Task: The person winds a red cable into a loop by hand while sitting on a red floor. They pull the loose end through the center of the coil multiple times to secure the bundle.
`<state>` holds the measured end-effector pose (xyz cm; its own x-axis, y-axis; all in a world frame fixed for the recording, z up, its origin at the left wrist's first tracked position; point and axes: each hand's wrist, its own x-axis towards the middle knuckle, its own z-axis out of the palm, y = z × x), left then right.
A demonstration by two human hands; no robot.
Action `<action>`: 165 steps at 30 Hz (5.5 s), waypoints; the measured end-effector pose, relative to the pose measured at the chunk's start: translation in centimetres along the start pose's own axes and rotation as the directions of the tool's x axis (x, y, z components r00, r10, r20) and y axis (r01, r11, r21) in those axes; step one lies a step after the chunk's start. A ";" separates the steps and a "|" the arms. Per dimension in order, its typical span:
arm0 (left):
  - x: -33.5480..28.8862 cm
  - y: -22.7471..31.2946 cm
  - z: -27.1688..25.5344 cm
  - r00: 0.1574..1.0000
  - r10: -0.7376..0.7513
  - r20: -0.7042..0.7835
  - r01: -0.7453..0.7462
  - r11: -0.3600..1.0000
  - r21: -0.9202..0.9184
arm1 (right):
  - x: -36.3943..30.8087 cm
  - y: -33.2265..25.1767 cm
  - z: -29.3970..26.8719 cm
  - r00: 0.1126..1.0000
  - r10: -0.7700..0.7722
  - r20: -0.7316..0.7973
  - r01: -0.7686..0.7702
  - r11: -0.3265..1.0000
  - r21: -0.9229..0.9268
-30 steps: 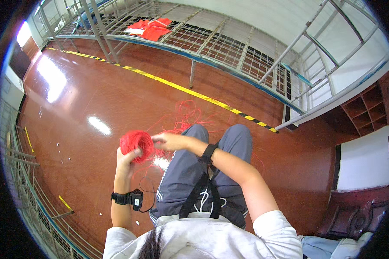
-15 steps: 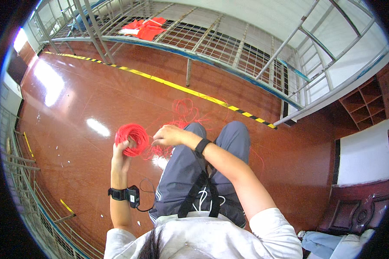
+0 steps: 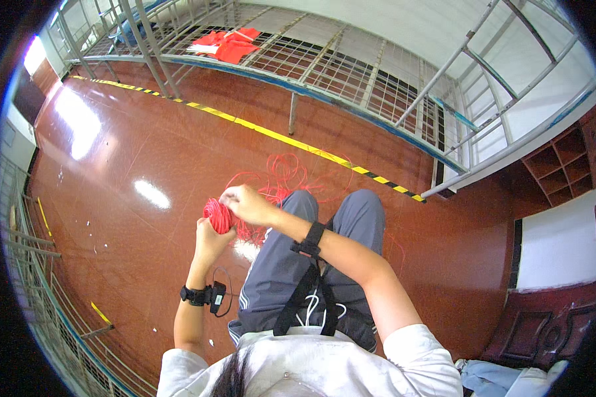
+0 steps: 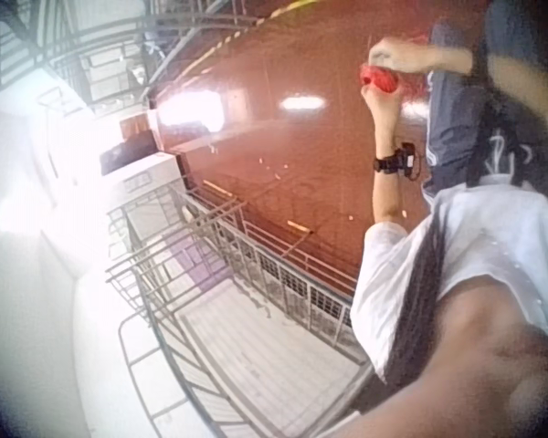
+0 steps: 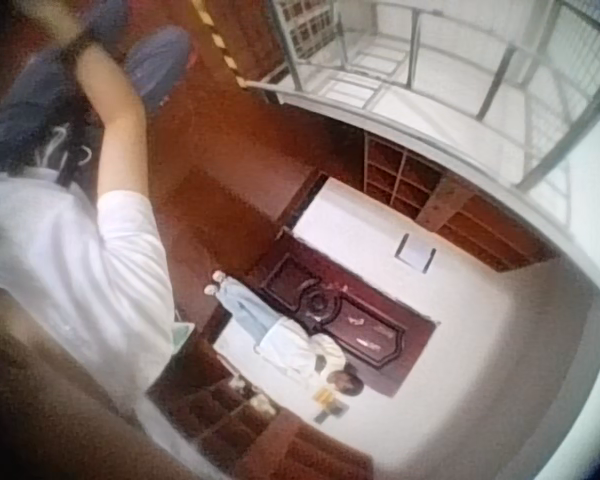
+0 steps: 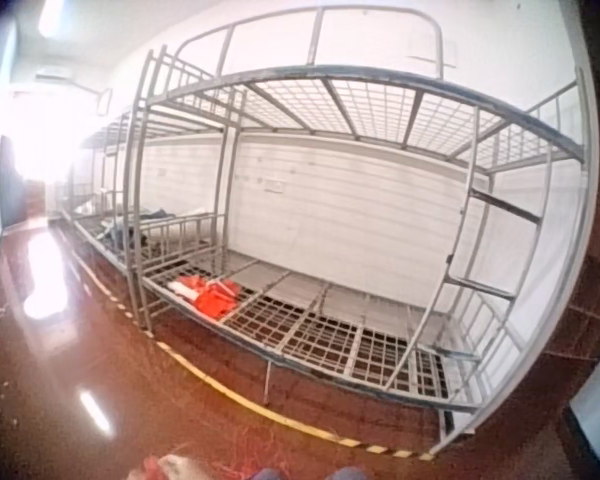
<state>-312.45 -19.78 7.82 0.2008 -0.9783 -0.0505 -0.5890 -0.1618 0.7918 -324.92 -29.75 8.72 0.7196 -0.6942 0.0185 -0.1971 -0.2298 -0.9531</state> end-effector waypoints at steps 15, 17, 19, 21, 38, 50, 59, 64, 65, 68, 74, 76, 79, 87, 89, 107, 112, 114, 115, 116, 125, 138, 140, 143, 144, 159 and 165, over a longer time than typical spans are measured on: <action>0.5 -1.1 1.6 0.939 0.256 -0.229 -0.242 0.966 0.089 | -0.7 -0.3 0.5 0.986 0.162 -0.033 -0.116 0.824 0.555; 1.0 -0.8 1.3 0.977 0.089 -0.193 -0.119 0.982 -0.149 | -1.0 0.2 0.6 0.990 0.130 -0.054 -0.090 0.882 0.462; 1.4 -0.2 1.0 0.992 -0.069 -0.102 0.030 0.939 -0.343 | -1.5 -0.1 0.7 0.990 0.121 -0.080 -0.068 0.874 0.480; 1.0 -1.3 1.1 0.980 0.152 -0.131 -0.163 0.984 -0.076 | -0.7 -0.4 1.0 0.988 0.103 -0.113 -0.041 0.890 0.454; 1.5 -0.7 2.1 0.983 0.033 -0.182 -0.148 0.729 -0.668 | -2.4 0.1 2.8 0.915 -0.344 -0.209 0.298 0.928 -0.221; 6.8 -5.2 3.2 0.956 -0.289 0.059 0.126 0.220 -0.967 | -0.8 1.3 2.5 0.887 -0.436 -0.151 0.415 0.897 -0.152; 3.5 -5.0 -1.9 0.933 -0.352 -0.080 -0.035 0.132 -0.991 | 1.2 3.7 4.1 0.889 -0.454 0.066 0.437 0.881 0.179; 0.5 -4.5 -4.6 0.944 -0.318 -0.085 -0.059 0.088 -0.994 | 2.3 4.3 4.6 0.815 -0.337 0.471 0.427 0.899 -0.096; -0.2 -6.3 -5.1 0.951 -0.295 -0.091 -0.084 0.038 -0.996 | 2.6 4.2 5.4 0.801 -0.351 0.485 0.439 0.895 -0.078; -2.3 -5.6 -6.2 0.962 -0.258 -0.087 -0.050 0.146 -0.988 | 2.4 5.6 5.7 0.727 -0.475 0.495 0.609 0.780 -0.146; -3.3 0.8 -5.4 0.954 -0.246 0.170 0.299 0.805 -0.512 | 3.6 7.3 2.7 0.840 -0.099 0.534 0.442 0.696 -0.566; -3.4 -0.4 -4.8 0.962 -0.168 0.217 0.210 0.959 -0.192 | 5.0 6.8 2.3 0.889 -0.135 0.437 0.361 0.793 -0.490; -3.6 -2.5 -2.1 0.996 0.086 0.002 -0.085 0.976 0.199 | 5.3 7.0 3.1 0.906 -0.172 0.388 0.308 0.895 -0.323; -0.3 -5.0 -0.4 0.921 0.151 -0.359 -0.090 0.980 0.180 | 2.9 1.6 5.4 0.981 -0.109 0.157 0.129 0.984 -0.123; 0.3 -5.1 -0.9 0.940 -0.075 -0.334 0.053 0.996 -0.073 | 2.1 0.8 5.5 0.975 -0.194 0.109 0.212 0.958 -0.194; 1.4 -1.9 -2.9 0.922 -0.360 -0.145 -0.093 0.157 -0.983 | -1.3 1.2 4.6 0.921 -0.388 -0.033 0.376 0.908 -0.186; 0.6 -1.2 -4.0 0.963 -0.259 -0.075 -0.021 0.205 -0.979 | -1.3 3.7 2.9 0.955 -0.288 -0.065 0.282 0.955 -0.093; -0.3 -0.2 -4.3 0.964 -0.254 -0.077 -0.009 0.261 -0.965 | -0.4 4.0 1.6 0.958 -0.140 0.250 0.173 0.978 -0.115; -0.8 -0.3 -4.4 0.976 -0.206 -0.073 -0.017 0.264 -0.964 | -0.4 4.1 1.6 0.943 -0.212 0.256 0.235 0.970 -0.063; -1.2 -0.3 -4.5 0.985 -0.157 -0.069 -0.025 0.265 -0.964 | -0.5 4.4 1.6 0.944 -0.209 0.255 0.232 0.971 -0.063; -1.1 -0.1 -3.5 0.967 -0.241 -0.083 -0.036 0.191 -0.981 | -2.3 4.5 2.6 0.822 0.079 0.564 -0.001 0.990 -0.138; -2.8 -0.2 -3.2 0.982 -0.177 0.071 0.139 0.407 -0.903 | -0.5 6.6 0.3 0.864 -0.140 0.483 0.325 0.888 -0.324; -3.1 -0.6 -2.9 0.992 -0.053 0.113 0.125 0.469 -0.874 | -0.4 6.9 0.8 0.856 -0.098 0.507 0.256 0.933 -0.252; -3.6 -0.2 -2.9 0.982 -0.044 0.185 0.178 0.558 -0.811 | -0.1 6.6 1.1 0.859 -0.079 0.505 0.312 0.864 -0.396; -3.7 0.1 -2.9 0.970 -0.044 0.241 0.210 0.654 -0.727 | 0.2 6.8 1.2 0.856 -0.094 0.509 0.379 0.784 -0.492; -2.5 -3.0 1.1 0.958 0.284 0.041 -0.278 0.882 0.380 | 0.4 2.3 1.4 0.989 -0.054 0.138 0.120 0.838 -0.533; -1.1 -2.8 0.4 0.947 0.311 -0.086 -0.243 0.863 0.442 | 0.1 1.1 0.9 0.995 0.004 0.096 0.044 0.870 -0.490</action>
<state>-311.29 -18.32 5.40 0.0743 -0.9653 0.2504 -0.9035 0.0411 0.4266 -324.42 -29.45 7.42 0.7794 -0.6263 -0.0145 -0.4665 -0.5648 -0.6807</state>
